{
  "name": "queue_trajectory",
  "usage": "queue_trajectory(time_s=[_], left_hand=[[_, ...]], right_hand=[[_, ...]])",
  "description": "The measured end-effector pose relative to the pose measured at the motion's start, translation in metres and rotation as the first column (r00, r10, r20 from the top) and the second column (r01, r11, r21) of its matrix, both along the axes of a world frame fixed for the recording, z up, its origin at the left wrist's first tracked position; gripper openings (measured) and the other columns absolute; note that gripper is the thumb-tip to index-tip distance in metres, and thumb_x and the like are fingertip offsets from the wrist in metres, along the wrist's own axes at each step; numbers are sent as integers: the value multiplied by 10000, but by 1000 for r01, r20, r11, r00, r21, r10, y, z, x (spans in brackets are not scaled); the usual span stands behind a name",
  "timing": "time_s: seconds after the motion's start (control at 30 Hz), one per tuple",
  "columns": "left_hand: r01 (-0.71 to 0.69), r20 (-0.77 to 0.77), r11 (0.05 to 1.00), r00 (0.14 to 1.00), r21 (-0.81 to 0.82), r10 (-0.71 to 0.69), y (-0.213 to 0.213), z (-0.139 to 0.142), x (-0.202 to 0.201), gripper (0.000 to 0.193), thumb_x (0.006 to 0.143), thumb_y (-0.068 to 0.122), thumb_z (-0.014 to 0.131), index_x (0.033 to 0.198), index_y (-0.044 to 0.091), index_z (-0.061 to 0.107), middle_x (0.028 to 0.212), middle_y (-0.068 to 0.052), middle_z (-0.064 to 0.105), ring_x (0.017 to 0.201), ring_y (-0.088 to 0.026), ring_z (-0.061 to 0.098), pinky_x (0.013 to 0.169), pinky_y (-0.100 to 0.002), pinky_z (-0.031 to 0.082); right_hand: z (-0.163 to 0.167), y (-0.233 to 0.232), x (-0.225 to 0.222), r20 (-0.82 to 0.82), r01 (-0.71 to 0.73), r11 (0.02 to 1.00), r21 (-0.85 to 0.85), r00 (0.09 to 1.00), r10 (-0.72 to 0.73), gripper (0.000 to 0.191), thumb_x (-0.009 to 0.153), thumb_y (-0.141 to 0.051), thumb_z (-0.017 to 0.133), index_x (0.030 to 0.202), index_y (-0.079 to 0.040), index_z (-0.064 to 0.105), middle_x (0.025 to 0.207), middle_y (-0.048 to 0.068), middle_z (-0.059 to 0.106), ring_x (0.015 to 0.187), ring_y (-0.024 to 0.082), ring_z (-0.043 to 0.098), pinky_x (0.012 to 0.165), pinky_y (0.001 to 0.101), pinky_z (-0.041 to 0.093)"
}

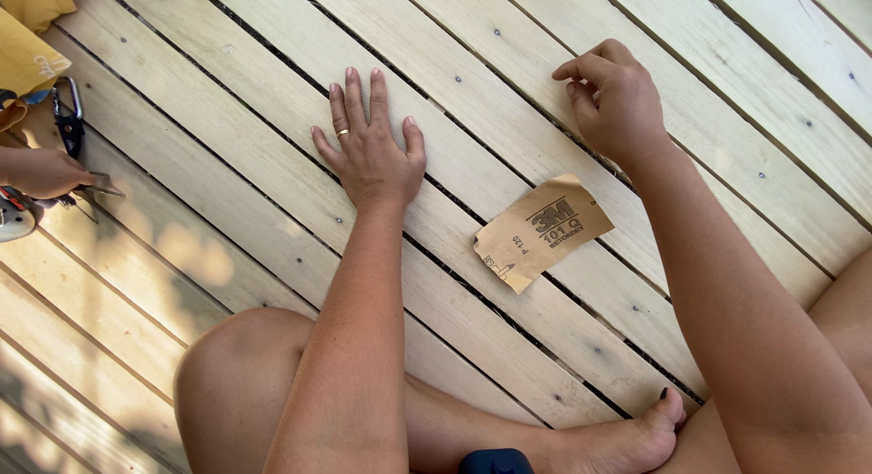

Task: The person sits on an unfinished slatted wooden bench and sands its surface by hand, rubbing a sheet of sandpaper back and forth across the boards and moving to new sections. They occasionally set the sandpaper down, pick up a different abrasive sheet, and resume sanding other parts of the bench.

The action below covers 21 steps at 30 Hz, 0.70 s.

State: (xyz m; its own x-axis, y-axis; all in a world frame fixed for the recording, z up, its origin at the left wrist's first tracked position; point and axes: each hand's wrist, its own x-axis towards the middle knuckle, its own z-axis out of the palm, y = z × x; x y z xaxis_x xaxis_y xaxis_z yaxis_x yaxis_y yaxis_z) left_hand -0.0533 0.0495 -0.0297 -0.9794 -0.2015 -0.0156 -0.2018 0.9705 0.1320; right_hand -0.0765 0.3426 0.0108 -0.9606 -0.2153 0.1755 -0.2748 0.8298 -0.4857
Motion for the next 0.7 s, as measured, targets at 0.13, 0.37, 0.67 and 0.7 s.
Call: queue_trajectory(time_s=[0.13,0.37,0.67,0.7], left_hand=[[4,-2,1000,1000,11,-4,1,3,0,732,938,395,495,1620,306,246,1693,-34,193,1560,-232,159,1214,-652,117],[-4,15,1000,1000,1,4,3,7,-1,736,934,397,501,1620,301,251,1696,-39,207,1563,-241,167,1213,-653,123],[282,-297,937,894,-208,-335,4,-6,-6,652,937,301,619,1559,280,426,1594,-124,376,1466,-317,342,1178,-667,181],[372,-291,893,851,-254,-437,10,-7,-14,570,963,289,640,1510,290,480,1568,-53,425,1466,-259,381,1216,-661,194]], right_hand=[[25,-7,38,-76,-32,999,-14,997,31,131,1011,9,670,1075,-54,764,1089,77,672,863,184,665,685,313,546],[31,-40,128,-86,-184,972,149,976,198,147,915,-54,705,1052,-41,759,1105,75,689,1018,229,665,830,363,593],[-6,-66,163,98,44,940,339,992,-82,772,1012,-522,384,1620,-68,241,1695,136,215,1577,293,151,1255,484,153],[-9,-66,164,90,50,940,338,992,-85,773,1009,-523,392,1619,-70,251,1691,136,228,1573,291,161,1253,485,161]])
